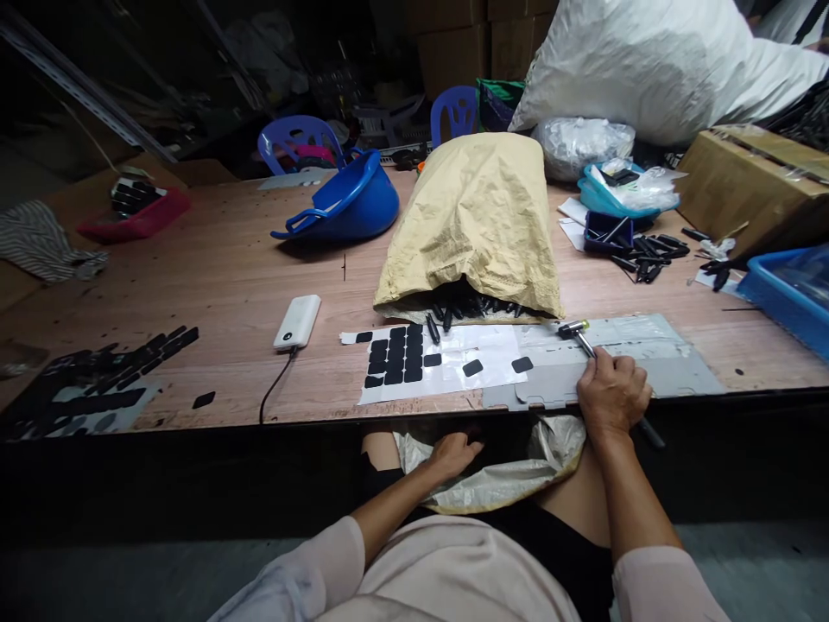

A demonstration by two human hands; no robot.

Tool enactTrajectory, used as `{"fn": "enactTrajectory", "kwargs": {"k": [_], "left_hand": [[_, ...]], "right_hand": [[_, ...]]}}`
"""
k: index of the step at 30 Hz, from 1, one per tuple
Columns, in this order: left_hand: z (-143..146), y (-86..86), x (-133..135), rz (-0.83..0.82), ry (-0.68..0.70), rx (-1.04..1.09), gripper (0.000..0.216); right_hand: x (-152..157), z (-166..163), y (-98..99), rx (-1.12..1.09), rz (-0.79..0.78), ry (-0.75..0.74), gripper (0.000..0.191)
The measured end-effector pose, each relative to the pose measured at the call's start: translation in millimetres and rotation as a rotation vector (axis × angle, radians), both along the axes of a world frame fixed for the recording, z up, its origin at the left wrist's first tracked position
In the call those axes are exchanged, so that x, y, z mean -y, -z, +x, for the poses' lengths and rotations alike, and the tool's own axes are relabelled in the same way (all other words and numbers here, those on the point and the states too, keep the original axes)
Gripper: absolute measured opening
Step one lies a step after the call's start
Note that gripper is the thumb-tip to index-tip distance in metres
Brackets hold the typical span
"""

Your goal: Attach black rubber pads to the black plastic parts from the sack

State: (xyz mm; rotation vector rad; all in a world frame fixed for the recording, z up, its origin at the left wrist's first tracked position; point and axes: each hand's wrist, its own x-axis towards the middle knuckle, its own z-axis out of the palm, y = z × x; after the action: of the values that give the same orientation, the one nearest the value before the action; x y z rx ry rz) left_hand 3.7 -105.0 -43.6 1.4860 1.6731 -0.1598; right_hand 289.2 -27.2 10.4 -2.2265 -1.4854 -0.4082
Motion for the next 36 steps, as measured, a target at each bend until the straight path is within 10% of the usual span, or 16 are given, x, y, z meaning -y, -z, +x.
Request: {"fn": "enactTrajectory", "kwargs": {"k": [5,12,18,27,36], "left_hand": [[-4,-6.3,2,0.051,0.102,0.028,0.035],[-21,-92.6,-17,0.404,0.108,0.551,0.023],[-50,-118.6,-119,0.760,-0.442,-0.070,0.016],[-64,-114.0,-138,0.627,-0.482,-0.197,0.011],[0,-84.7,-100,0.865,0.269,0.200,0.014]], "right_hand": [[0,-1,-0.8,0.008,0.005,-0.002,0.033],[1,0,1.7,0.024,0.004,-0.008,0.034],[0,-1,2.5,0.019,0.002,-0.005,0.032],[1,-5,0.3,0.001,-0.004,0.012,0.033],[1,-7,-2.0,-0.068,-0.002,0.028,0.030]]}}
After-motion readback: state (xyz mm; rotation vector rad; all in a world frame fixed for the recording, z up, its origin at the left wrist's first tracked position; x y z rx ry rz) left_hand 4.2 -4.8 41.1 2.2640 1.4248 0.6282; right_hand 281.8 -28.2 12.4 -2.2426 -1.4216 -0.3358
